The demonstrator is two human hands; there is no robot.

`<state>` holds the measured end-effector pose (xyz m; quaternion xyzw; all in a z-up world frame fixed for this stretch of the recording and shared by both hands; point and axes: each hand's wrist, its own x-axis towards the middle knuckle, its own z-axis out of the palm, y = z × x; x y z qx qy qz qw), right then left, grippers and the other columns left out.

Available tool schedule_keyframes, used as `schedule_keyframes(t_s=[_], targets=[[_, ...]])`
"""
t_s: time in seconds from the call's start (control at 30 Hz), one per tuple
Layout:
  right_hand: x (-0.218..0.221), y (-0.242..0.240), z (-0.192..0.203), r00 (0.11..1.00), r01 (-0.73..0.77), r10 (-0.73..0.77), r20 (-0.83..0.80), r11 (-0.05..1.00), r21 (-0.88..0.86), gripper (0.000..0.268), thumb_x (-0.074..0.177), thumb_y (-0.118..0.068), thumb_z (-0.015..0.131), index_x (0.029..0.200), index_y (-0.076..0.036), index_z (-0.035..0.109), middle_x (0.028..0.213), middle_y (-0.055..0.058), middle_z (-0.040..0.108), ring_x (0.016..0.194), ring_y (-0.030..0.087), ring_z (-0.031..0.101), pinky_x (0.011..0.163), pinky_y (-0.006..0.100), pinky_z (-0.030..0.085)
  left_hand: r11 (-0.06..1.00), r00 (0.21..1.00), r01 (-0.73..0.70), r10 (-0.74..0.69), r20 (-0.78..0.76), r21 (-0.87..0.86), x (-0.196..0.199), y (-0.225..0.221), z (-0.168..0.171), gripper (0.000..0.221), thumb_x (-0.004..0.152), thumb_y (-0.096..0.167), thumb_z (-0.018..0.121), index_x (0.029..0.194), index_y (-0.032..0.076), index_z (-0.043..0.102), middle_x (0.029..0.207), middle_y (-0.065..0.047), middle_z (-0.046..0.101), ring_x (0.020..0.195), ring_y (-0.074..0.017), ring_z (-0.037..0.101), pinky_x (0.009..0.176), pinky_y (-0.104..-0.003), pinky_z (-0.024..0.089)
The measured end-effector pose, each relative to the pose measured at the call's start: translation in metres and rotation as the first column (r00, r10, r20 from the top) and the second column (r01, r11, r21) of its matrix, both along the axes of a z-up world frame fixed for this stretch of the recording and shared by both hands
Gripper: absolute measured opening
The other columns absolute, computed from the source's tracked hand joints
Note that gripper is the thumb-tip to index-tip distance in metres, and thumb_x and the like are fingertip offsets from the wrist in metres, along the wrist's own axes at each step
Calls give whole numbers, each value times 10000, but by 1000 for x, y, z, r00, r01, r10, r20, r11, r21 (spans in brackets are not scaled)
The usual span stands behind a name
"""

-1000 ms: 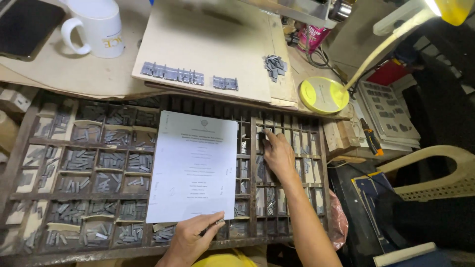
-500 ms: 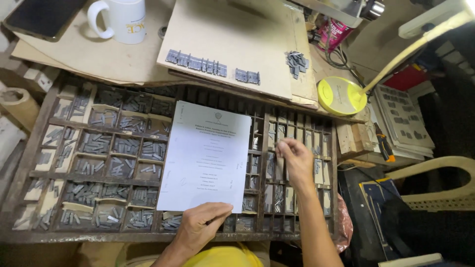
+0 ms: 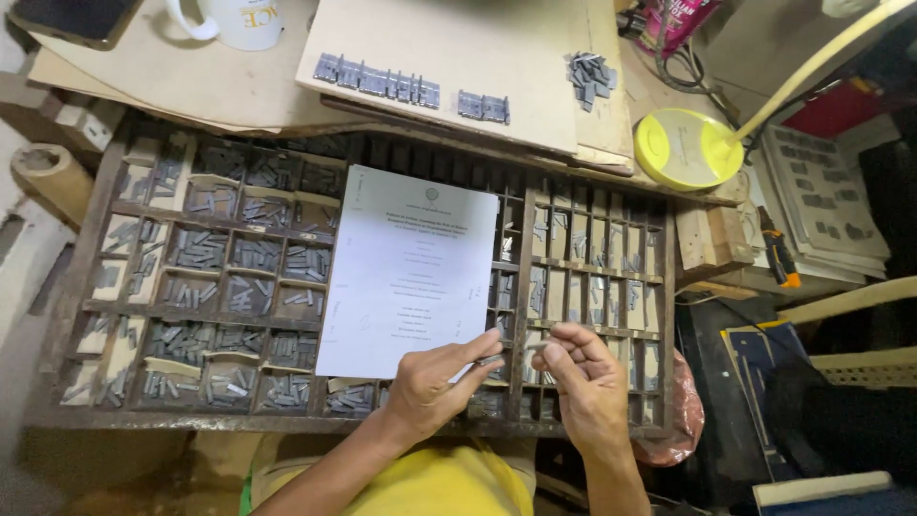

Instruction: Manually arranging metal type characters from a type case onto a layout board for printing based on a reference document.

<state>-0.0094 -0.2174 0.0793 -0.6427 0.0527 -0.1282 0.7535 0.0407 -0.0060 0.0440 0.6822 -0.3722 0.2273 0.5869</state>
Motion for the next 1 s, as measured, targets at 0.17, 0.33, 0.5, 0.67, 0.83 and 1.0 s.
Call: schedule_keyframes(t_s=[0.17, 0.33, 0.5, 0.67, 0.83, 1.0], targets=[[-13, 18, 8, 992, 71, -100, -82, 951, -301, 293, 918, -81, 712, 1186, 39, 725, 912, 141, 786, 811, 197, 769, 802, 305, 666, 999, 999, 33, -32, 20, -30, -2, -7, 1, 679, 845, -1, 895, 1422, 9, 537, 1130, -160, 781, 968, -221, 814, 878, -287, 690], [-17, 21, 7, 998, -14, -9, -69, 945, -327, 232, 940, -115, 695, 1123, 21, 738, 919, 151, 812, 840, 220, 805, 817, 313, 677, 999, 999, 35, -35, 10, -33, -4, -5, -1, 652, 865, 15, 883, 1419, 11, 541, 1130, -160, 780, 945, -216, 816, 846, -277, 696], [-18, 23, 2, 995, -50, 23, -97, 959, -280, 215, 967, -170, 677, 1060, 12, 744, 904, 121, 774, 858, 214, 753, 838, 323, 630, 999, 999, 46, -45, 22, -3, -5, -2, -7, 677, 881, 7, 872, 1456, 40, 515, 1183, -162, 767, 909, -205, 808, 791, -277, 701], [-19, 30, -19, 976, -33, 21, -215, 998, -51, 195, 956, -168, 694, 986, 18, 744, 904, 124, 758, 827, 217, 712, 798, 348, 605, 998, 992, 41, -46, 122, 39, -5, 7, -12, 549, 938, -81, 771, 1432, 8, 549, 1183, -163, 764, 915, -236, 787, 785, -316, 681], [-24, 29, -52, 960, 88, -35, -276, 979, 184, 200, 899, -179, 775, 928, 15, 735, 811, 84, 715, 643, 100, 591, 665, 271, 584, 976, 971, 153, -178, 160, 154, -3, 13, -18, 351, 1019, -5, 579, 1368, -2, 622, 1332, -176, 699, 1157, -294, 753, 1006, -396, 611], [-15, -4, -11, 885, -118, -110, -452, 887, -447, 435, 950, -443, 561, 762, -85, 720, 1371, 122, 717, 710, 166, 667, 673, 325, 615, 962, 970, 195, -160, -181, 191, -10, 15, -31, 493, 863, 61, 782, 1335, 24, 646, 1178, -111, 787, 957, -196, 823, 938, -313, 659]])
